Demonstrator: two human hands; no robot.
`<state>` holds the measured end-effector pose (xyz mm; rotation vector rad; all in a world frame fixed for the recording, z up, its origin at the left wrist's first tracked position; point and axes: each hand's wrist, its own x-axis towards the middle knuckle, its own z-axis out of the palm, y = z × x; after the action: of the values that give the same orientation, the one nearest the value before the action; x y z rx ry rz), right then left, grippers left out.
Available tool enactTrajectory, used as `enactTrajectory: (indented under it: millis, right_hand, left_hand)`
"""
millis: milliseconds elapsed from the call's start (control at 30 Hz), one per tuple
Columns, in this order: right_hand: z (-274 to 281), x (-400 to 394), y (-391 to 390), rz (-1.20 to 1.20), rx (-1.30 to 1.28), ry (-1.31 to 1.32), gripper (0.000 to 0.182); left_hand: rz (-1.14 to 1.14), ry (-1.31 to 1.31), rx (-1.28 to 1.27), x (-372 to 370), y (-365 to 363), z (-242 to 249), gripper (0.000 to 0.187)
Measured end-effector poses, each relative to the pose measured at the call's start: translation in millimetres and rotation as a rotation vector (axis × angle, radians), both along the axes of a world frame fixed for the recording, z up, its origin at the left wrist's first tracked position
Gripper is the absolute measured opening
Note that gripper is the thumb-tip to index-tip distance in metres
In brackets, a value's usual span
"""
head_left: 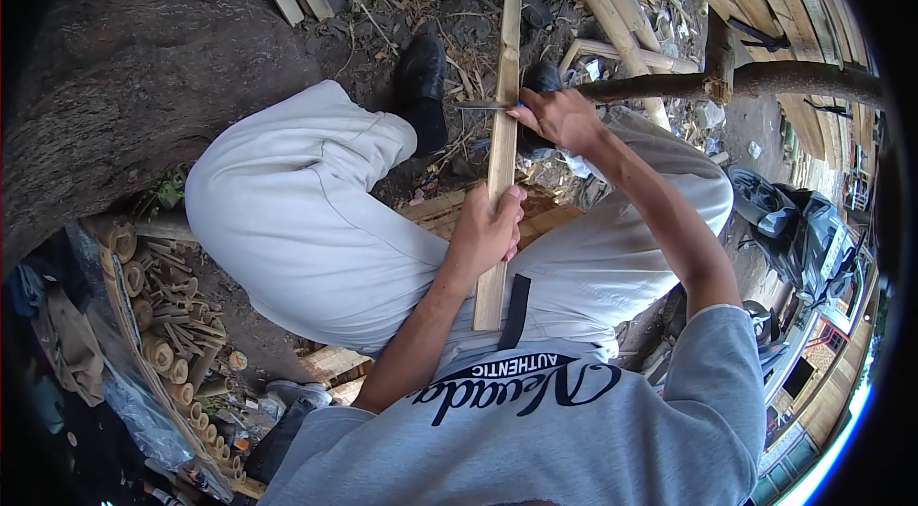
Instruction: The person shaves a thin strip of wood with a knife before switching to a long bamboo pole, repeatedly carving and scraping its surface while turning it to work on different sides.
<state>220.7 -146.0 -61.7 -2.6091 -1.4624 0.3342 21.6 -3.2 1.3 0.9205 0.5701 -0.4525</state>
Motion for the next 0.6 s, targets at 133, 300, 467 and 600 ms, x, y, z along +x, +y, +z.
enactTrajectory:
  millis: [133,300,467,600]
  right_hand:
    - [-12,50,-18,-0.229,-0.124,-0.115,0.047]
    - [-58,115,-57,-0.211,-0.04,-0.23,0.045]
    - [-17,45,4,-0.561,0.257,0.099,0.05]
    - [53,-28,13,-0.402,0.041,0.251,0.046]
  left_hand:
    - [-0.027,0.011,-0.005,-3,-2,11,0.029]
    - [0.02,0.022,-0.103,-3,1,10,0.028]
    - [0.032,0.041,-0.184,0,7,13,0.03]
    - [0.019,0.044,-0.226,4,10,14,0.031]
